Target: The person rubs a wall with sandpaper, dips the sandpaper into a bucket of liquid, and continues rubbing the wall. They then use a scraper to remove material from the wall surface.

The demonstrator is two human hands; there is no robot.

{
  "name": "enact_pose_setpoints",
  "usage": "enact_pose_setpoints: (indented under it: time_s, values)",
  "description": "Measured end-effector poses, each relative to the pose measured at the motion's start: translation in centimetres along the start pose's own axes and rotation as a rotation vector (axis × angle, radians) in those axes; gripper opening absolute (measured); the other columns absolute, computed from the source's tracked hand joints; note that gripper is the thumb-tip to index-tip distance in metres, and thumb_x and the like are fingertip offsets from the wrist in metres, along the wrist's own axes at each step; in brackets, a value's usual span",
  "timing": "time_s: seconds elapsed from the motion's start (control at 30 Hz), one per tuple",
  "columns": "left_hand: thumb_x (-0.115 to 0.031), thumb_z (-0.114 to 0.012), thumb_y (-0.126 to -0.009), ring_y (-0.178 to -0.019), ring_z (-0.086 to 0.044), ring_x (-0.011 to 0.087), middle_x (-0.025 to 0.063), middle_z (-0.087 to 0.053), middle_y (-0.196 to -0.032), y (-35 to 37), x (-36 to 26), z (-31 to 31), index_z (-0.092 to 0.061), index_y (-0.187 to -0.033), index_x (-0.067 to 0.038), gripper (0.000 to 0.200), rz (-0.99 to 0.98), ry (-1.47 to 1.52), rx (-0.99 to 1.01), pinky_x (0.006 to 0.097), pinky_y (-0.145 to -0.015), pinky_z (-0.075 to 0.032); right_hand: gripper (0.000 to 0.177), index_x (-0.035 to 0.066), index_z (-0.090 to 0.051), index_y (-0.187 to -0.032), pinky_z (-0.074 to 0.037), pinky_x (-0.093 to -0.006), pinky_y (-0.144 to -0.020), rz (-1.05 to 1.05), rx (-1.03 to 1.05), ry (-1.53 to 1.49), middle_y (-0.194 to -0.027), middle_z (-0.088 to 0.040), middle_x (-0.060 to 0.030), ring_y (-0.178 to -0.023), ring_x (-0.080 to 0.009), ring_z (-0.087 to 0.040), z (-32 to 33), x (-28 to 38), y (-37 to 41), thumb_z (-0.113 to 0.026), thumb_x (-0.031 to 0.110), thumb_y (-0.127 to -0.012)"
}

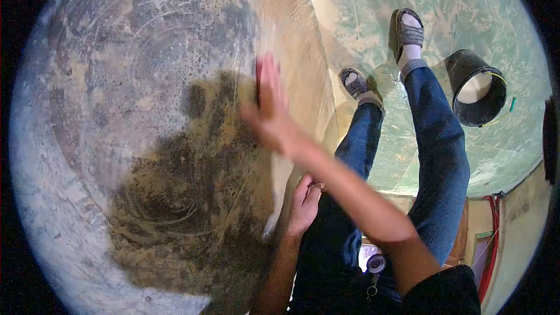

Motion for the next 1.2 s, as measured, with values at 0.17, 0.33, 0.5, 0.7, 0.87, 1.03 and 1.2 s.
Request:
enact_pose_setpoints:
  time_s: [0.17,0.33,0.5,0.7,0.87,1.03,1.2]
  values:
    - [-0.007,-0.051,-0.095,-0.108,-0.057,0.0154,0.0097,-0.059,-0.121,0.1,-1.0,-0.3,-0.055,-0.123,0.001,0.029,0.048,0.085,-0.052,0.0340,-0.092,-0.048,0.097,-0.003,-0.001,-0.152,-0.001,-0.0498,-0.118,-0.137,-0.097,-0.070,-0.160,0.003,-0.0228,-0.148,-0.0373,0.006,1.5,-2.1,-6.1,-0.052,0.054,-0.091]
    - [-0.002,-0.044,-0.095,-0.109,-0.058,0.0198,0.0097,-0.059,-0.121,-1.0,0.8,-0.3,-0.050,-0.130,-0.003,0.035,-0.027,0.230,-0.003,0.0325,-0.089,-0.047,0.091,-0.006,-0.005,-0.151,-0.004,-0.0502,-0.118,0.062,-0.045,-0.006,-0.158,0.001,-0.0261,-0.147,-0.0408,0.002,-1.4,0.8,4.7,-0.046,0.053,-0.095]
    - [-0.001,-0.042,-0.096,-0.109,-0.058,0.0191,0.0091,-0.058,-0.122,-1.0,-1.4,-0.5,-0.045,-0.133,-0.001,0.037,-0.023,0.028,-0.022,0.0330,-0.089,-0.048,0.092,-0.007,-0.005,-0.150,-0.005,-0.0490,-0.118,-0.022,-0.092,0.055,-0.158,0.002,-0.0280,-0.147,-0.0418,0.002,1.9,-2.7,-6.3,-0.046,0.054,-0.094]
    - [-0.004,-0.053,-0.089,-0.107,-0.057,0.0196,0.0100,-0.060,-0.117,-0.6,-0.7,-0.5,-0.048,-0.131,-0.001,0.042,-0.078,0.218,-0.055,0.0327,-0.094,-0.046,0.096,-0.004,-0.004,-0.151,-0.006,-0.0500,-0.118,0.047,-0.009,-0.112,-0.158,0.002,-0.0281,-0.147,-0.0422,0.002,-0.7,-0.5,4.8,-0.052,0.053,-0.091]
    - [-0.004,-0.053,-0.093,-0.107,-0.056,0.0189,0.0091,-0.059,-0.118,-1.1,-0.4,0.1,-0.042,-0.136,-0.003,0.045,-0.101,0.057,-0.062,0.0338,-0.096,-0.045,0.090,-0.001,-0.002,-0.152,-0.003,-0.0492,-0.118,-0.133,-0.092,0.109,-0.159,0.004,-0.0230,-0.148,-0.0381,0.003,-0.2,-5.1,-4.4,-0.048,0.051,-0.094]
    - [-0.001,-0.051,-0.094,-0.112,-0.054,0.0184,0.0101,-0.058,-0.122,-1.2,1.4,-0.2,-0.041,-0.140,-0.003,0.047,0.058,0.204,-0.046,0.0352,-0.100,-0.043,0.090,0.002,-0.001,-0.153,-0.001,-0.0489,-0.118,-0.092,-0.062,0.050,-0.160,0.007,-0.0202,-0.148,-0.0345,0.007,0.4,-4.7,-4.0,-0.049,0.051,-0.095]
    - [-0.020,-0.050,-0.099,-0.110,-0.059,0.0221,0.0167,-0.058,-0.124,-2.2,0.7,1.1,-0.035,-0.143,-0.002,0.050,-0.105,0.040,-0.027,0.0347,-0.097,-0.045,0.096,0.000,0.000,-0.153,0.000,-0.0515,-0.117,-0.061,0.047,-0.081,-0.159,0.010,-0.0214,-0.148,-0.0335,0.008,-0.6,-0.5,2.8,-0.052,0.054,-0.092]
Point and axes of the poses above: each hand's wrist, its own y-axis away from the middle knuckle, its own z-axis out of the back of the hand, x = y × z, the point moved 5 cm from there along -y, towards the middle knuckle
